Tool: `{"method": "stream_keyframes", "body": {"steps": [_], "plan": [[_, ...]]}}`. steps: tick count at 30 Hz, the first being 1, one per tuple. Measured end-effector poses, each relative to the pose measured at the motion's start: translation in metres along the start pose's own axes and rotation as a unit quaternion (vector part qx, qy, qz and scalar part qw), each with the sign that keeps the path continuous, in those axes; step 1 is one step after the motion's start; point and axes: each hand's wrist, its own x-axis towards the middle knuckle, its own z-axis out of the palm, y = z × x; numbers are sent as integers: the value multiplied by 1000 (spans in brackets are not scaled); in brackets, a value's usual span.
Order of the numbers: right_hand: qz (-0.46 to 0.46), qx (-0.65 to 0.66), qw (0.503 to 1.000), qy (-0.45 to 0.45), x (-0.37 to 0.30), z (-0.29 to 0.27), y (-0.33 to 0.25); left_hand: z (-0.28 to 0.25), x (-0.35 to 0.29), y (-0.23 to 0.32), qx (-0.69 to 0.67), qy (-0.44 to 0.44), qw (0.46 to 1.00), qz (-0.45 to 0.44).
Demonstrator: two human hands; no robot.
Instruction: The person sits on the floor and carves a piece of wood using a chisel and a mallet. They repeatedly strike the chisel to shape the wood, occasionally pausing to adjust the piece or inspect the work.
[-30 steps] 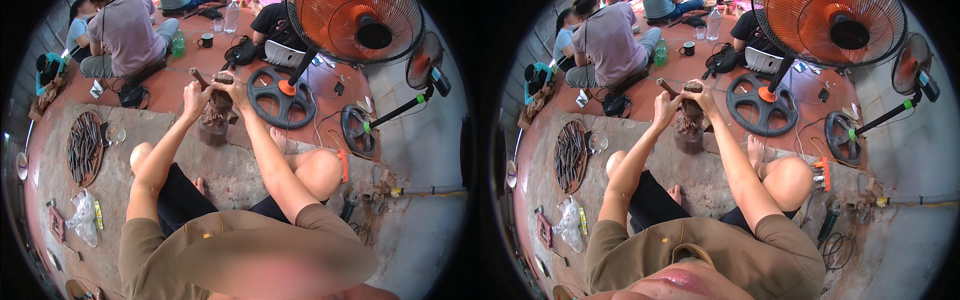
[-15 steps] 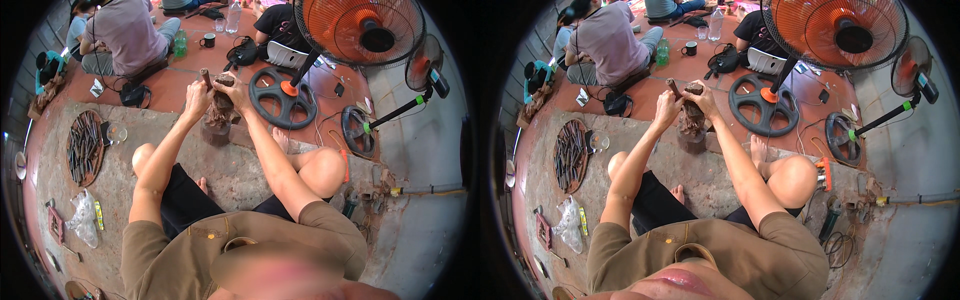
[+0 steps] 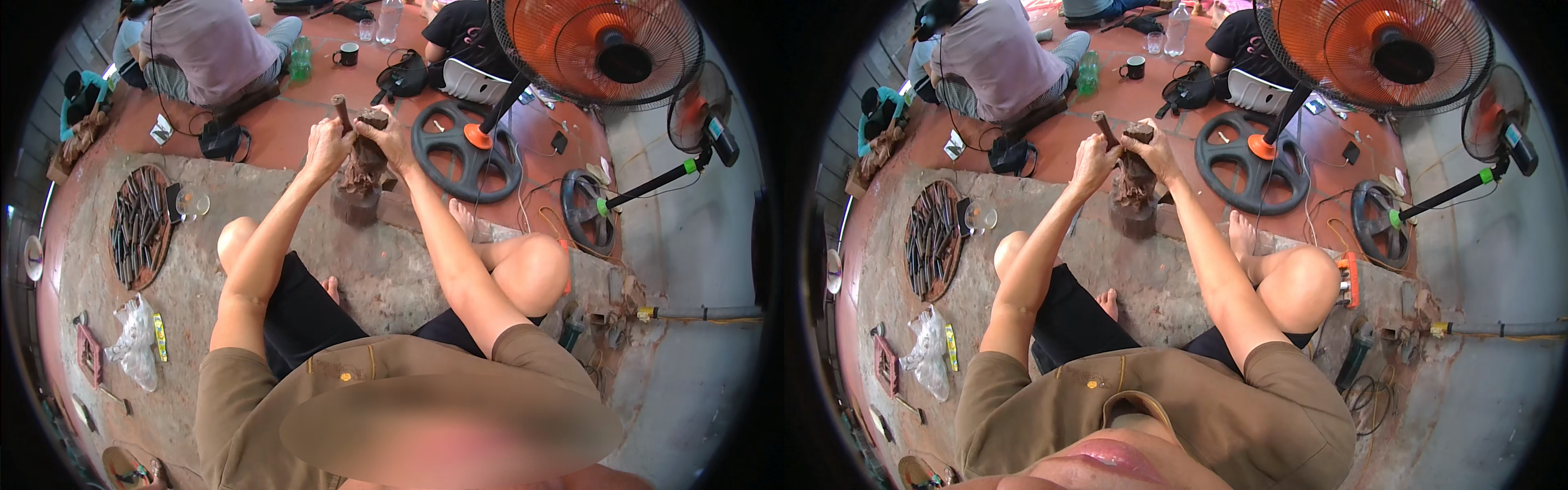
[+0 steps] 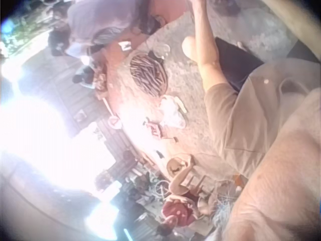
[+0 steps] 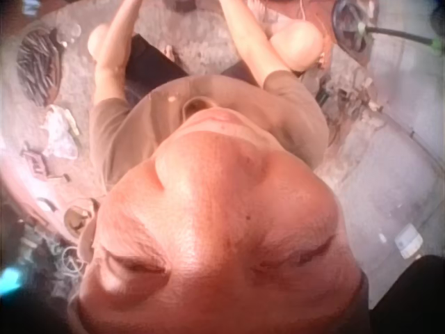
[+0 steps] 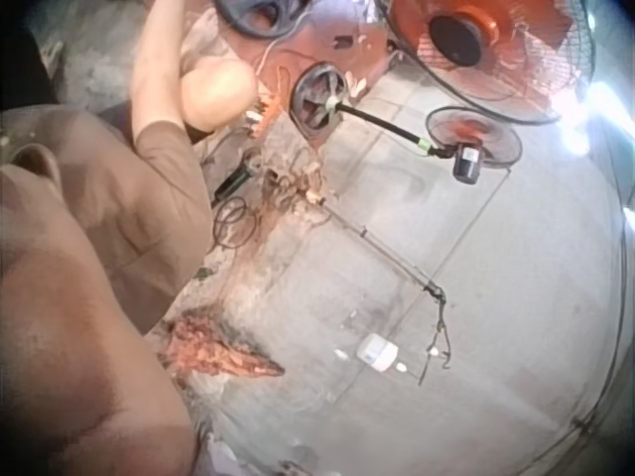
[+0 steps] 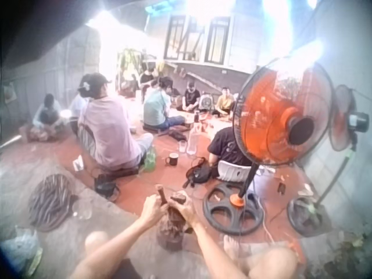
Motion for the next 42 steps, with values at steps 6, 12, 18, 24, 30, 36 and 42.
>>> {"method": "stream_keyframes", "body": {"steps": [6, 12, 18, 24, 30, 36, 42], "plan": [[1, 14, 1000, -9, 7, -6, 13, -6, -16, -18, -36, -141, 982, -119], [7, -73, 997, -27, -3, -6, -3, -28, -2, -14, -182, -46, 971, -147], [17, -49, 998, -36, 1, -9, 2, 0, -6, -9, -147, -40, 980, -125], [17, -43, 998, -30, 3, -10, 4, -5, -15, -17, -67, -155, 976, -136], [30, -13, 999, -26, 0, -10, 4, -20, -6, -5, -147, -54, 973, -171], [36, -15, 999, -30, -2, -7, 0, -5, -10, 1, -158, -35, 970, -179], [29, -13, 999, -33, -1, -8, 5, -9, -17, -9, -76, -88, 982, -149]]}}
